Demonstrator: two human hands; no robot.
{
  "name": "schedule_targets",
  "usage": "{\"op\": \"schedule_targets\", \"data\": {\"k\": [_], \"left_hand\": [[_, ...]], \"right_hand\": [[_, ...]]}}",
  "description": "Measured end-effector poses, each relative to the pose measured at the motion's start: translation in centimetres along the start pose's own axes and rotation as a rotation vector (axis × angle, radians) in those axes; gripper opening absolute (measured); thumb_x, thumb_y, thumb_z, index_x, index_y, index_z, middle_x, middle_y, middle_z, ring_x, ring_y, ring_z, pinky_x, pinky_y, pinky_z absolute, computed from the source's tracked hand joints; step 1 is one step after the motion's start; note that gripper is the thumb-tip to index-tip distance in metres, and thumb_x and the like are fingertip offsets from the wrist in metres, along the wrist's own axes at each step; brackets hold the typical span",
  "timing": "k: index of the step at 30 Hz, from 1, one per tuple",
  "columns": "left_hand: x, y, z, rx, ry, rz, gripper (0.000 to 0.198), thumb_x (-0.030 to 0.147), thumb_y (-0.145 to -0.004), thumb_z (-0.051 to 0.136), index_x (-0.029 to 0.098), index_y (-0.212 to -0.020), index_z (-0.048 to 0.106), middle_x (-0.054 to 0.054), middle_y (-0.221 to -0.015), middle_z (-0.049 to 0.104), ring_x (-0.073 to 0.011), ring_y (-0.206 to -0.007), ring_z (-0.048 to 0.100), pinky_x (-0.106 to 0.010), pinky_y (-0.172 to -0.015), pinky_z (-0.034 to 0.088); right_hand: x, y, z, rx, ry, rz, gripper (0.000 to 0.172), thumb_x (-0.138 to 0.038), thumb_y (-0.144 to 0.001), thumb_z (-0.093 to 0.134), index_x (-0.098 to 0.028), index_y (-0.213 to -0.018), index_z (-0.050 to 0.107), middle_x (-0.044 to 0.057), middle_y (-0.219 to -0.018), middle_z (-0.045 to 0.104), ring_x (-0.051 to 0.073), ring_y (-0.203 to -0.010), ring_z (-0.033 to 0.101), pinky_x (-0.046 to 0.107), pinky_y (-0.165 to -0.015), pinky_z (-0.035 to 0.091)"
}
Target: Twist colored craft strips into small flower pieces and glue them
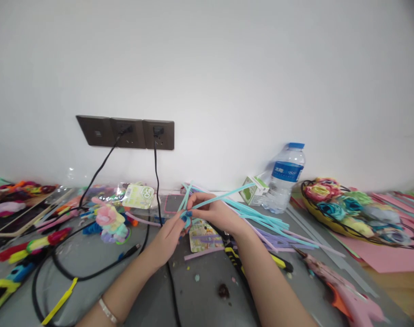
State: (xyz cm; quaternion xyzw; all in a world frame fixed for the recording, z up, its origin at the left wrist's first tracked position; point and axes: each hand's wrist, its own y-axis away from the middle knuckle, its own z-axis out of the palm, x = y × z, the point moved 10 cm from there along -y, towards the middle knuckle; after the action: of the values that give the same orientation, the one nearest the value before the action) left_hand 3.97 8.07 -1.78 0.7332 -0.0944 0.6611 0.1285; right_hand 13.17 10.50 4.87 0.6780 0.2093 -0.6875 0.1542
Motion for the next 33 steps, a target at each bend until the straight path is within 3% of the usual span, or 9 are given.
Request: {"op": "schedule_targets", "data": {"k": [4, 8, 11, 16, 20, 24, 28, 33], "left_hand": [[1.7, 0.1, 0.3, -0.047, -0.057, 0.092, 0.037, 0.049, -0.093, 0.043, 0.019, -0.105, 0.059, 0.0, -0.074, 0.05, -0.0154, -0.065, 0.044, -0.024, -0.057, 0.038], [4.2, 0.5, 0.4, -0.045, -0.096, 0.251, 0.024, 0.035, -0.091, 0.051, 0.02, -0.108, 0.057, -0.002, -0.082, 0.055, -0.0174, -0.076, 0.051, -0.027, -0.073, 0.046], [3.8, 0.4, 0.2, -0.022, -0.135, 0.223, 0.017, 0.026, -0.09, 0.05, 0.02, -0.105, 0.053, 0.0, -0.081, 0.053, -0.0153, -0.068, 0.048, -0.025, -0.064, 0.046], [2.9, 0.0, -0.7, 0.049, -0.08, 0.173, 0.019, 0.033, -0.09, 0.051, 0.02, -0.104, 0.052, -0.001, -0.079, 0.055, -0.0156, -0.064, 0.048, -0.023, -0.05, 0.043], [2.8, -0.4, -1.3, 0.09, 0.191, 0.14, 0.021, 0.038, -0.082, 0.06, 0.019, -0.091, 0.056, 0.0, -0.077, 0.054, -0.0147, -0.067, 0.053, -0.024, -0.057, 0.047], [2.0, -0.6, -1.7, 0.141, 0.4, 0.048, 0.04, 0.053, -0.073, 0.07, 0.018, -0.09, 0.059, 0.004, -0.067, 0.049, -0.0107, -0.055, 0.046, -0.023, -0.051, 0.045], [1.4, -0.6, -2.8, 0.238, 0.331, 0.031, 0.049, 0.056, -0.064, 0.077, 0.016, -0.087, 0.062, 0.005, -0.06, 0.05, -0.0093, -0.052, 0.045, -0.02, -0.047, 0.039], [1.5, -0.7, -2.9, 0.227, 0.292, 0.06, 0.045, 0.055, -0.067, 0.076, 0.015, -0.083, 0.063, 0.005, -0.058, 0.051, -0.0078, -0.051, 0.042, -0.019, -0.046, 0.035]], "right_hand": [[-0.2, -0.1, -0.8, 0.068, -0.023, -0.029, 0.024, -0.035, -0.074, 0.077, -0.017, -0.077, 0.063, 0.001, -0.075, 0.062, 0.015, -0.07, 0.059, 0.029, -0.069, 0.046], [-0.6, 0.1, -1.8, 0.142, -0.06, -0.056, 0.022, -0.034, -0.076, 0.075, -0.018, -0.076, 0.06, -0.001, -0.073, 0.062, 0.013, -0.065, 0.058, 0.027, -0.064, 0.045], [-0.5, 0.0, -2.3, 0.176, -0.08, -0.069, 0.023, -0.035, -0.077, 0.075, -0.019, -0.078, 0.06, -0.001, -0.07, 0.062, 0.013, -0.064, 0.057, 0.026, -0.062, 0.044], [-0.2, 0.0, -3.1, 0.23, -0.071, -0.087, 0.022, -0.038, -0.08, 0.071, -0.018, -0.088, 0.066, 0.001, -0.074, 0.065, 0.013, -0.067, 0.057, 0.027, -0.066, 0.045], [-0.4, 0.0, -3.0, 0.234, -0.047, -0.096, 0.02, -0.034, -0.08, 0.07, -0.017, -0.09, 0.069, 0.002, -0.075, 0.068, 0.014, -0.069, 0.06, 0.028, -0.069, 0.047], [-1.0, -0.1, -2.5, 0.213, 0.008, -0.129, 0.015, -0.03, -0.077, 0.074, -0.018, -0.085, 0.07, 0.003, -0.085, 0.07, 0.017, -0.078, 0.064, 0.03, -0.075, 0.05], [-1.1, -0.3, -1.9, 0.167, 0.042, -0.161, 0.014, -0.026, -0.075, 0.074, -0.018, -0.086, 0.072, 0.003, -0.088, 0.07, 0.017, -0.083, 0.065, 0.029, -0.077, 0.05], [-0.5, -0.4, -1.4, 0.122, -0.008, -0.11, 0.016, -0.028, -0.074, 0.075, -0.017, -0.086, 0.072, 0.003, -0.084, 0.069, 0.016, -0.077, 0.065, 0.029, -0.072, 0.052]]}}
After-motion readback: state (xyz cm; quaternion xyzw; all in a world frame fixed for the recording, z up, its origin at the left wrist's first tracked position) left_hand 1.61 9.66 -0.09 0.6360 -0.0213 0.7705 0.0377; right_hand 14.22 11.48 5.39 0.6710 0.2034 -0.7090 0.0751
